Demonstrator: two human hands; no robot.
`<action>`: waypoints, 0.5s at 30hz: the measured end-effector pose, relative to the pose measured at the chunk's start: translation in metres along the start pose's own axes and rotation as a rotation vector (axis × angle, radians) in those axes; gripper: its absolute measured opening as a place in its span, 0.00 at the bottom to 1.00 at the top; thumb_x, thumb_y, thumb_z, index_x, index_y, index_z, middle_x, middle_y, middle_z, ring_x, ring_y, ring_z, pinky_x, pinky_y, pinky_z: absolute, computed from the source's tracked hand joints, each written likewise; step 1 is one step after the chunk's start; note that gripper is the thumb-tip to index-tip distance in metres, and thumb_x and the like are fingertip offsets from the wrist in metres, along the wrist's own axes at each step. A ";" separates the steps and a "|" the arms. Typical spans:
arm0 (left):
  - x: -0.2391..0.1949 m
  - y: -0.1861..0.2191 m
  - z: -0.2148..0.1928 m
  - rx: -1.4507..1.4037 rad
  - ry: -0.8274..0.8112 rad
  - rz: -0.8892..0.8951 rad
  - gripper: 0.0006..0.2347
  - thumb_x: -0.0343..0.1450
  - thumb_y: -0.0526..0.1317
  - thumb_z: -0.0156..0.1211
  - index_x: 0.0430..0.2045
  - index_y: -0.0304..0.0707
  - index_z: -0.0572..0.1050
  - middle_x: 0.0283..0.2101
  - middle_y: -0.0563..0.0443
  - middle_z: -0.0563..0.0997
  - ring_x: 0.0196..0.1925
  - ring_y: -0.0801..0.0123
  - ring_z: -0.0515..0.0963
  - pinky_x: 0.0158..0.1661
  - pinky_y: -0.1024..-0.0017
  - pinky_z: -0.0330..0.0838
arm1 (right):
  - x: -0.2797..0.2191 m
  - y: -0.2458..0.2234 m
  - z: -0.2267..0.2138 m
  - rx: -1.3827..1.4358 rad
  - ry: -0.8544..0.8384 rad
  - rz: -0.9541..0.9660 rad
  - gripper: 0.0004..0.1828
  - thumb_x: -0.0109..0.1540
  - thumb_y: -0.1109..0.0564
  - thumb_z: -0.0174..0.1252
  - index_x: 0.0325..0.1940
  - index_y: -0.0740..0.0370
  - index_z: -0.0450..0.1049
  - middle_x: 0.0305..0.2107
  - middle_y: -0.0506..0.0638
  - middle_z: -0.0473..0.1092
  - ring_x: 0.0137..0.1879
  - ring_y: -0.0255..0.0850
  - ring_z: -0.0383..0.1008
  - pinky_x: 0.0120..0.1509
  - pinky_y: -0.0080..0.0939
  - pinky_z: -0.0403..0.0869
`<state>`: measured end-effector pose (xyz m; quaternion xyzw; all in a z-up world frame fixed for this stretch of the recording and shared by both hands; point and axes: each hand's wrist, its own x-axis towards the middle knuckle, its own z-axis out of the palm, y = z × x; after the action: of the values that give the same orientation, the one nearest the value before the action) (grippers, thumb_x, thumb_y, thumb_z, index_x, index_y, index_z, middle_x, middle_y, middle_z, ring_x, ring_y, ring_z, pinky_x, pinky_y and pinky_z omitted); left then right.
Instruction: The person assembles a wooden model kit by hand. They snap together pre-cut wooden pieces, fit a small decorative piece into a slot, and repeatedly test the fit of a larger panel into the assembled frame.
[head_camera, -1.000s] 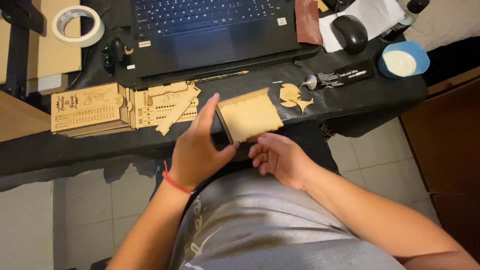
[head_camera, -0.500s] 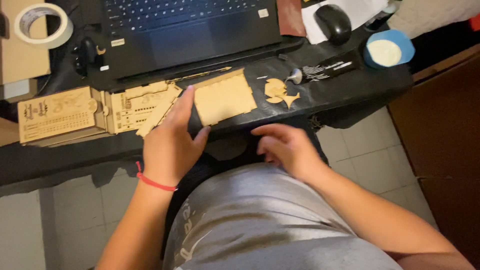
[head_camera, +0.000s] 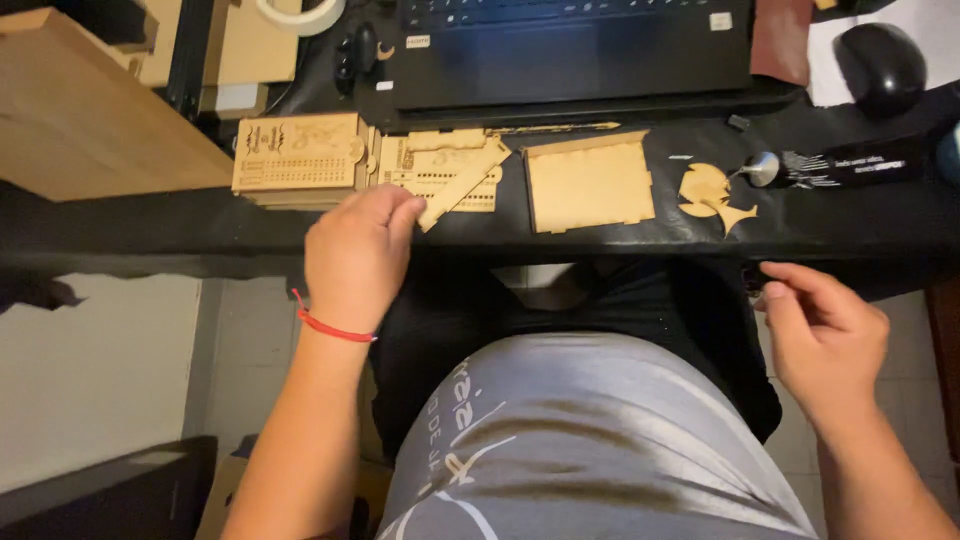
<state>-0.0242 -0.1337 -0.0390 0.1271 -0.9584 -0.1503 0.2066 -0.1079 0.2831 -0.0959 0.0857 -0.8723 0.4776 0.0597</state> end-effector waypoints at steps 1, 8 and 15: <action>0.001 0.001 0.007 0.084 -0.044 -0.016 0.11 0.74 0.48 0.55 0.26 0.44 0.76 0.27 0.46 0.80 0.31 0.45 0.78 0.30 0.50 0.68 | 0.003 0.002 0.000 -0.092 0.007 -0.117 0.09 0.71 0.67 0.57 0.54 0.67 0.78 0.38 0.54 0.75 0.42 0.36 0.73 0.51 0.34 0.70; 0.026 0.015 0.031 0.175 -0.136 0.125 0.15 0.65 0.48 0.71 0.26 0.40 0.70 0.30 0.46 0.76 0.33 0.47 0.76 0.32 0.54 0.69 | 0.045 0.005 -0.008 -0.398 -0.056 -0.542 0.15 0.64 0.60 0.66 0.54 0.67 0.78 0.51 0.60 0.73 0.58 0.53 0.72 0.68 0.49 0.67; 0.045 0.019 0.030 0.002 -0.381 0.049 0.18 0.65 0.45 0.64 0.46 0.39 0.75 0.41 0.41 0.80 0.41 0.44 0.78 0.41 0.51 0.68 | 0.071 0.005 -0.004 -0.509 -0.120 -0.612 0.19 0.61 0.52 0.65 0.52 0.65 0.77 0.49 0.57 0.75 0.53 0.53 0.74 0.58 0.50 0.69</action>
<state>-0.0807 -0.1226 -0.0426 0.0730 -0.9832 -0.1656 0.0248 -0.1780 0.2826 -0.0850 0.3517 -0.8989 0.2008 0.1674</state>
